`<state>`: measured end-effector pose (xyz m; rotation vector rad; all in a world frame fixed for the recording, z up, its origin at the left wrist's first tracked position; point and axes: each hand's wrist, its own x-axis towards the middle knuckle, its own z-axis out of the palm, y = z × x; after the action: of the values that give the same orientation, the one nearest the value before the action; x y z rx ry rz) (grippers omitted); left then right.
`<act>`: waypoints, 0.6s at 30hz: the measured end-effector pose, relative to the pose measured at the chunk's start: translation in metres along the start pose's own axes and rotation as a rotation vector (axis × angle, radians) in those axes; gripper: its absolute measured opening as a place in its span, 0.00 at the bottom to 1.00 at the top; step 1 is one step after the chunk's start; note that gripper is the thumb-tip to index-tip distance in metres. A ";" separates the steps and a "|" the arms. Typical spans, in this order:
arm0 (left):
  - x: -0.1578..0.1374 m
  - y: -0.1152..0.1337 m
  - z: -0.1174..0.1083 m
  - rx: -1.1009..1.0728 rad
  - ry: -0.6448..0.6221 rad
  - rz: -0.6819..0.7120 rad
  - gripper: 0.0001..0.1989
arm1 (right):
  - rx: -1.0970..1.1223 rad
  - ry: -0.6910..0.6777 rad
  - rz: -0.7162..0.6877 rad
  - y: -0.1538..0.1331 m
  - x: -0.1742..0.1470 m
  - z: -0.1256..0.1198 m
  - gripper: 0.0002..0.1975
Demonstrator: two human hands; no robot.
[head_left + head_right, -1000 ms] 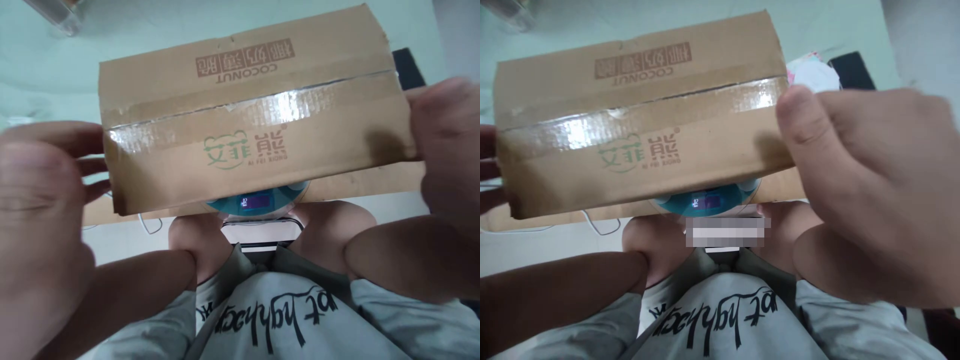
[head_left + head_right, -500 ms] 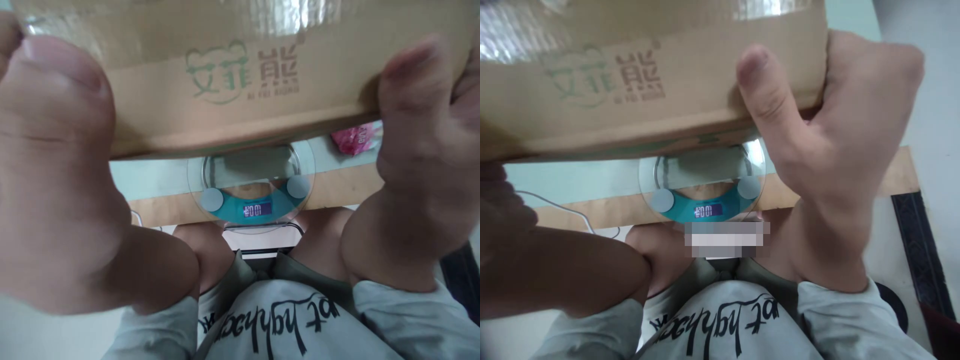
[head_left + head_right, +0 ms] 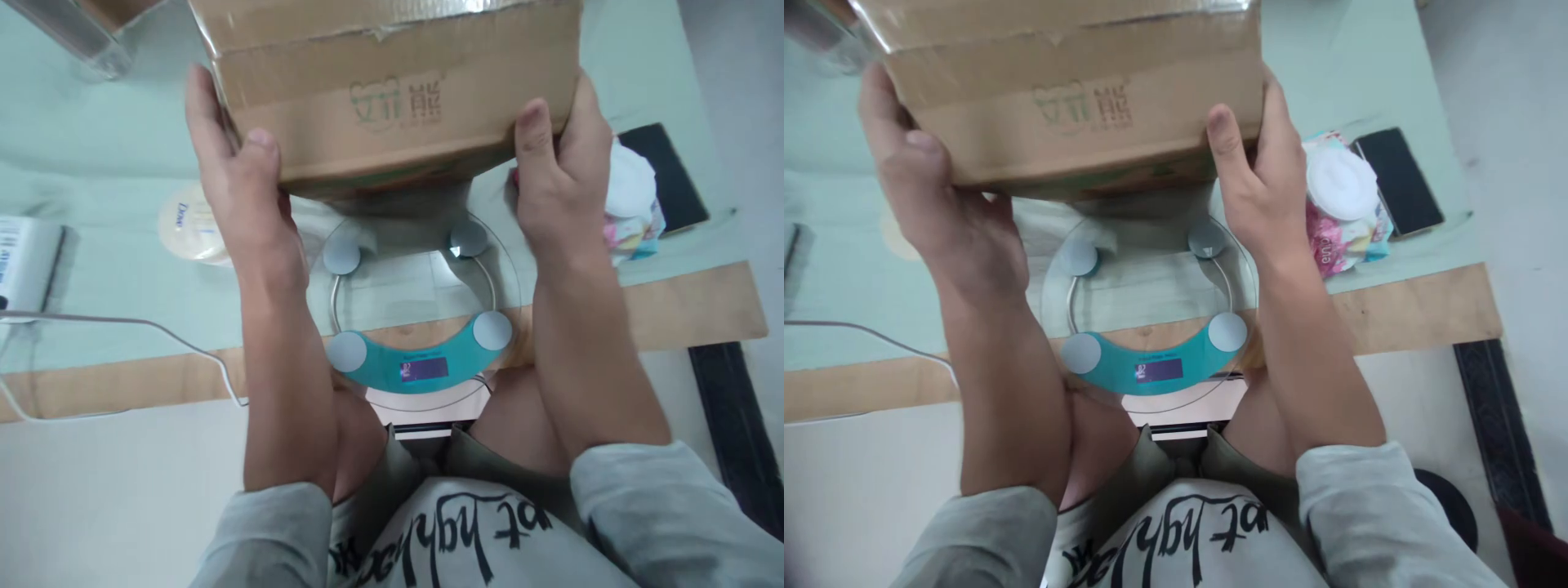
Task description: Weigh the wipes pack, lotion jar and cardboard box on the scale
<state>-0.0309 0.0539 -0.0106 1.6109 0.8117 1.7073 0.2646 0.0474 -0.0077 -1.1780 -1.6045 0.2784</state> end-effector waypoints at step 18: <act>-0.001 0.018 0.027 -0.181 0.621 0.065 0.16 | -0.767 0.053 0.704 0.020 -0.016 -0.076 0.53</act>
<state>-0.0047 0.0424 0.0042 0.9948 0.8572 2.2964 0.3380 0.0161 -0.0013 -2.3141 -1.2109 0.0600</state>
